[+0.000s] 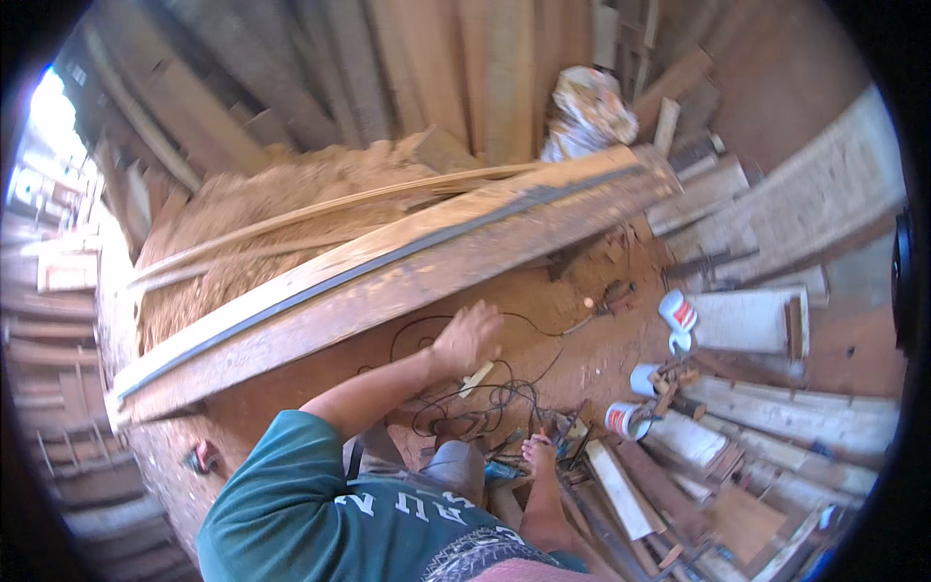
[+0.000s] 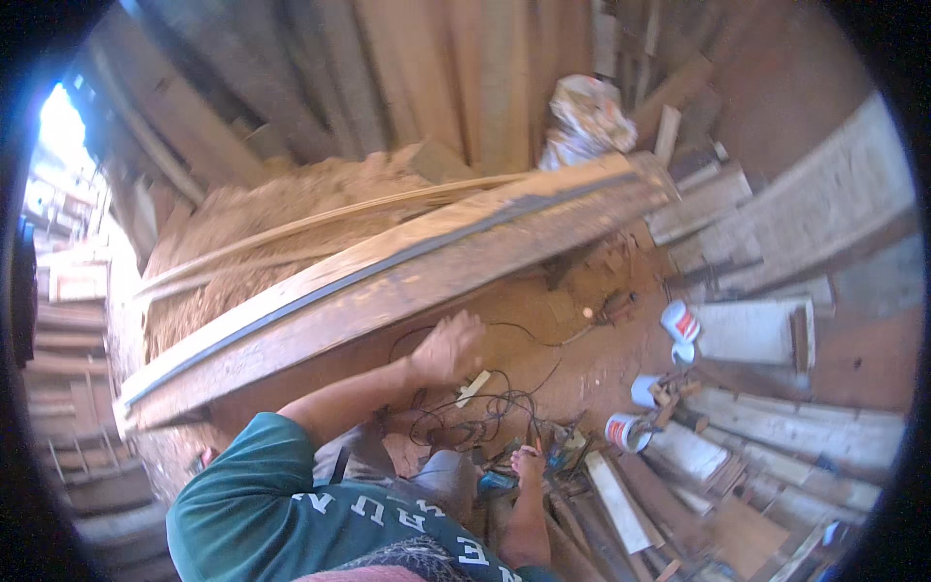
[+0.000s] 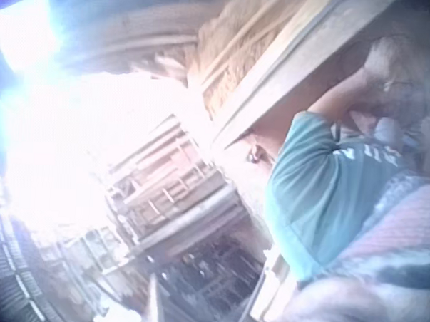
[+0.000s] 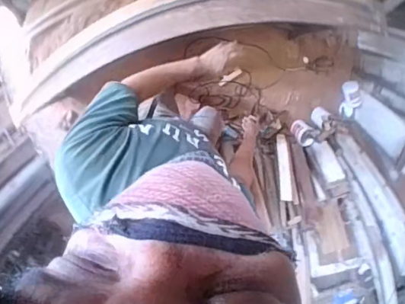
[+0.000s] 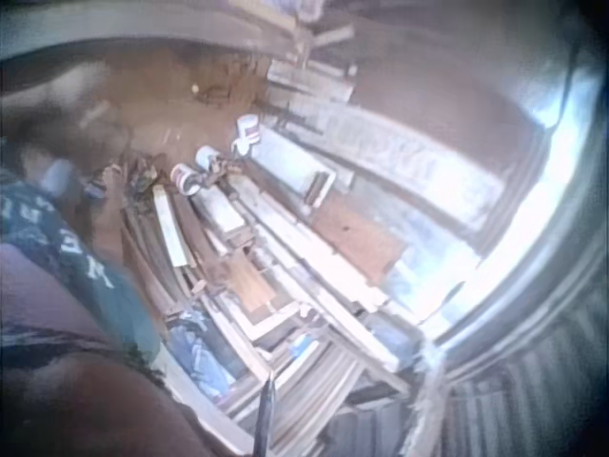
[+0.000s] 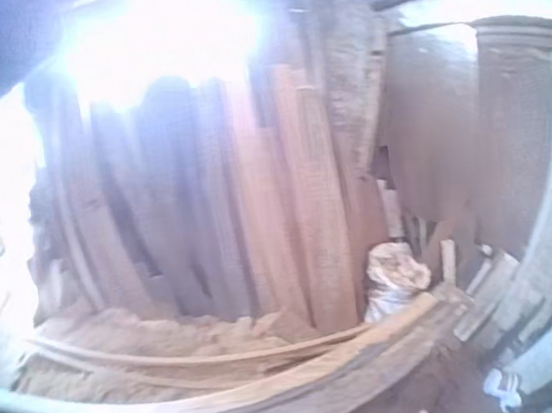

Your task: The person uses a power router to shape the edge of a long wooden beam and then uses a circular saw to cut along the edge of the timber.

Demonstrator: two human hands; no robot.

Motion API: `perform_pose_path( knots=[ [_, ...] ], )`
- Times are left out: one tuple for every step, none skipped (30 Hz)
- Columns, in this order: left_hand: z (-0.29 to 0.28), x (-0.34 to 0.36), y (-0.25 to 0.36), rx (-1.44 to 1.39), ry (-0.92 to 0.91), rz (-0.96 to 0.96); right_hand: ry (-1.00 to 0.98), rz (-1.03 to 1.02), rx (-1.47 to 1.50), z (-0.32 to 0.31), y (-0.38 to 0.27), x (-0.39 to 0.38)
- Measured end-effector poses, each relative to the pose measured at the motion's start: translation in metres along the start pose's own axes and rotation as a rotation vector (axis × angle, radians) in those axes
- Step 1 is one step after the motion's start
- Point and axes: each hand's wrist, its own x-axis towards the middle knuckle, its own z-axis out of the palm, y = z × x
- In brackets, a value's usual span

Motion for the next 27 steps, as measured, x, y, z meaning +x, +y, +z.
perform_pose_path(
  knots=[
    [0.006,-0.042,-0.008,-0.119,-0.034,0.016,0.155,-0.094,-0.159,-0.009,0.009,-0.004],
    [0.016,-0.101,-0.03,-0.114,-0.059,-0.016,0.263,-0.143,-0.355,0.03,0.024,-0.005],
    [0.01,-0.16,-0.043,-0.21,-0.124,-0.11,0.375,-0.223,-0.54,0.07,0.041,-0.012],
    [0.013,-0.22,-0.056,-0.19,-0.18,-0.262,0.587,-0.2,-0.798,0.111,0.059,-0.011],
    [0.008,-0.282,-0.076,-0.227,-0.307,-0.438,0.551,-0.113,-0.845,0.145,0.072,-0.009],
    [0.012,-0.341,-0.1,-0.237,-0.371,-0.577,0.516,-0.03,-0.89,0.177,0.08,-0.009],
    [-0.031,-0.378,-0.124,-0.326,-0.521,-0.395,0.503,0.039,-0.913,0.202,0.091,-0.007],
    [-0.074,-0.416,-0.133,-0.566,-0.664,-0.638,0.484,0.013,-1.031,0.228,0.105,0.001],
    [0.03,-0.525,-0.173,-0.813,-0.524,-1.077,0.396,0.047,-1.202,0.276,0.13,0.015],
    [0.029,-0.573,-0.193,-0.935,-0.433,-1.149,0.359,0.025,-1.333,0.306,0.145,0.028],
    [-0.015,-0.588,-0.184,-0.953,-0.344,-1.512,0.328,0.0,-1.472,0.342,0.159,0.04],
    [0.039,-0.682,-0.205,-0.943,-0.322,-1.381,0.058,0.02,-1.647,0.373,0.186,0.058],
    [-0.045,-0.635,-0.209,-0.846,-0.287,-1.455,-0.119,-0.328,-1.808,0.343,0.176,0.1],
    [0.005,-0.704,-0.191,-0.654,-0.144,-1.654,-0.319,-0.253,-2.019,0.398,0.207,0.112],
    [0.037,-0.724,-0.178,-0.731,-0.062,-1.742,-0.436,-0.238,-2.18,0.474,0.23,0.09],
    [0.054,-0.733,-0.169,-0.797,0.017,-1.803,-0.565,-0.307,-2.203,0.521,0.246,0.08],
    [0.069,-0.741,-0.161,-0.852,0.09,-1.858,-0.591,-0.297,-2.226,0.562,0.263,0.07],
    [0.106,-0.752,-0.143,-0.91,0.207,-1.881,-0.711,-0.335,-2.271,0.603,0.285,0.06],
    [0.111,-0.736,-0.138,-1.01,0.214,-1.833,-0.733,-0.414,-2.282,0.627,0.293,0.063],
    [0.128,-0.728,-0.122,-1.082,0.223,-1.83,-0.786,-0.477,-2.282,0.649,0.306,0.064],
    [0.197,-0.747,-0.105,-1.219,0.324,-1.87,-0.863,-0.492,-2.245,0.668,0.327,0.063],
    [0.202,-0.713,-0.101,-1.319,0.487,-1.887,-0.911,-0.653,-2.277,0.687,0.328,0.073],
    [0.207,-0.69,-0.089,-1.306,0.528,-1.924,-0.989,-0.781,-2.287,0.707,0.335,0.081],
    [0.195,-0.668,-0.081,-1.338,0.58,-1.911,-1.054,-0.922,-2.289,0.725,0.338,0.09],
    [0.197,-0.667,-0.07,-1.434,0.581,-1.708,-1.071,-0.876,-2.291,0.74,0.344,0.095],
    [0.198,-0.663,-0.063,-1.438,0.668,-1.638,-1.087,-0.83,-2.294,0.754,0.349,0.099],
    [0.214,-0.662,-0.053,-1.445,0.756,-1.573,-1.114,-0.771,-2.293,0.768,0.358,0.103]
  ],
)
